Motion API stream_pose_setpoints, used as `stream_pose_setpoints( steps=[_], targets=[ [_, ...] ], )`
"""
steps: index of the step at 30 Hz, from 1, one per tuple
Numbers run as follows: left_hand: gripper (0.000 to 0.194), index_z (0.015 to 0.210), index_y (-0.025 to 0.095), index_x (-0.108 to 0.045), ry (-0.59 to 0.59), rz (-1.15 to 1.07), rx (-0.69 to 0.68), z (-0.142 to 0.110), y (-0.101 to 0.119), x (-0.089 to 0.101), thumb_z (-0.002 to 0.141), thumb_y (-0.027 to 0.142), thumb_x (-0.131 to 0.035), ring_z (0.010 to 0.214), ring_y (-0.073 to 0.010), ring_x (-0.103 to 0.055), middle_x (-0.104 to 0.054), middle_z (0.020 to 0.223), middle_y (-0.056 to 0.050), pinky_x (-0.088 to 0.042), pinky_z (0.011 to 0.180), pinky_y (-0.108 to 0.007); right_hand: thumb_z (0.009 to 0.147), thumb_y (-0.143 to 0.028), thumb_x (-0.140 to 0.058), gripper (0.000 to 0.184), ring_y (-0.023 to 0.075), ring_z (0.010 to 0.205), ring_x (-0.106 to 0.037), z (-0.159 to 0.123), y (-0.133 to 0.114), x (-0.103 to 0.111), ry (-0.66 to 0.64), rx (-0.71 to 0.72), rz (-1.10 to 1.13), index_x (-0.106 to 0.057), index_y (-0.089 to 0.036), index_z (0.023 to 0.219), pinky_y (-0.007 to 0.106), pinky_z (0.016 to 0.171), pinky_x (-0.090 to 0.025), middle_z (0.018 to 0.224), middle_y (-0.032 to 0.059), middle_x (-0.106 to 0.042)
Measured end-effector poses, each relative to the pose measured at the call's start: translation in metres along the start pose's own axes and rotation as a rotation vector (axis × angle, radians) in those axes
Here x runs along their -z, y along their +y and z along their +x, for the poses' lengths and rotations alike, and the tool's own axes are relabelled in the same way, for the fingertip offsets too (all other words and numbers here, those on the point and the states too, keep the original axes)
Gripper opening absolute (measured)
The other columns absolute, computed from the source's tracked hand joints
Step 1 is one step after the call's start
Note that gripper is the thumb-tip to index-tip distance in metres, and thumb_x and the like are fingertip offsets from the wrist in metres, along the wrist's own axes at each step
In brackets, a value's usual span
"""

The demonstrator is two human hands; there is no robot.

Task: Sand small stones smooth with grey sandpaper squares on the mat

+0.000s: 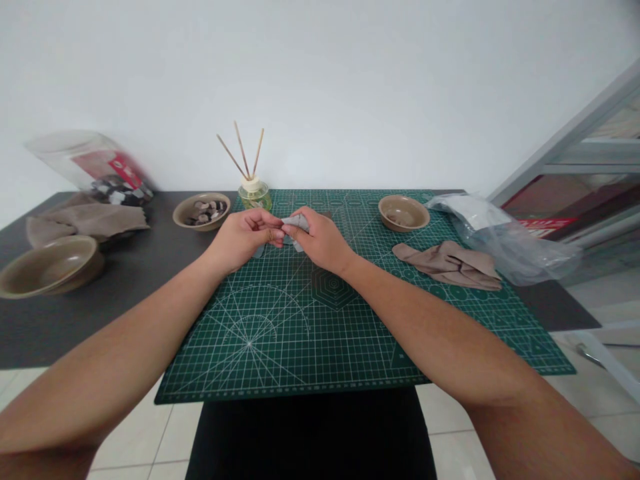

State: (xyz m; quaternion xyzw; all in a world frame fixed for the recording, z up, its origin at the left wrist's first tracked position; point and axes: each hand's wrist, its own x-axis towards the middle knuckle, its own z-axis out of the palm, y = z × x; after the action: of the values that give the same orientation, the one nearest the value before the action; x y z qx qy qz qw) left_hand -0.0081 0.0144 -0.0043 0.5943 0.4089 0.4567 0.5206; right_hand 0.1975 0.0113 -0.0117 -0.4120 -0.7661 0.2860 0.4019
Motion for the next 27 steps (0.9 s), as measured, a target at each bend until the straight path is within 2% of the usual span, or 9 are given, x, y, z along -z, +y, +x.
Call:
stream_pose_setpoints(
  steps=[6, 13, 17, 27],
  targets=[
    [0.038, 0.079, 0.016, -0.073, 0.016, -0.038, -0.021, -0.0005, 0.0016, -0.0018, 0.06, 0.027, -0.104, 0.06, -0.0147, -0.073, -0.077, 0.068, -0.002, -0.066, 0.067, -0.03, 0.101, -0.047, -0.069, 0.026, 0.0193, 0.083, -0.064, -0.0005, -0.0047, 0.0021, 0.018, 0.011, 0.007, -0.058, -0.024, 0.095, 0.033, 0.082, -0.046, 0.088, 0.0001, -0.071],
    [0.037, 0.081, 0.016, -0.075, 0.013, -0.019, -0.035, -0.0008, 0.0024, -0.0002, 0.06, 0.027, -0.104, 0.06, -0.0153, -0.073, -0.077, 0.067, -0.001, -0.066, 0.069, -0.03, 0.102, -0.045, -0.065, 0.021, 0.0209, 0.089, -0.065, -0.001, -0.0019, 0.0001, -0.005, 0.044, 0.014, -0.057, -0.025, 0.104, 0.034, 0.085, -0.047, 0.097, 0.0028, -0.073],
    [0.035, 0.081, 0.016, -0.075, 0.006, -0.012, -0.033, -0.0008, 0.0014, 0.0008, 0.062, 0.023, -0.103, 0.061, -0.0163, -0.074, -0.076, 0.066, -0.002, -0.066, 0.069, -0.031, 0.102, -0.045, -0.063, 0.021, 0.0206, 0.088, -0.064, -0.0002, 0.0007, 0.0008, -0.036, 0.074, 0.027, -0.055, -0.026, 0.102, 0.034, 0.085, -0.047, 0.096, 0.0028, -0.073],
    [0.036, 0.081, 0.017, -0.075, 0.013, 0.003, -0.056, -0.0013, 0.0023, -0.0006, 0.062, 0.029, -0.104, 0.061, -0.016, -0.074, -0.077, 0.065, -0.001, -0.066, 0.068, -0.03, 0.102, -0.05, -0.061, 0.025, 0.0207, 0.086, -0.063, -0.003, -0.0011, 0.0006, 0.004, 0.083, 0.02, -0.053, -0.026, 0.101, 0.035, 0.084, -0.047, 0.094, 0.0025, -0.071]
  ],
)
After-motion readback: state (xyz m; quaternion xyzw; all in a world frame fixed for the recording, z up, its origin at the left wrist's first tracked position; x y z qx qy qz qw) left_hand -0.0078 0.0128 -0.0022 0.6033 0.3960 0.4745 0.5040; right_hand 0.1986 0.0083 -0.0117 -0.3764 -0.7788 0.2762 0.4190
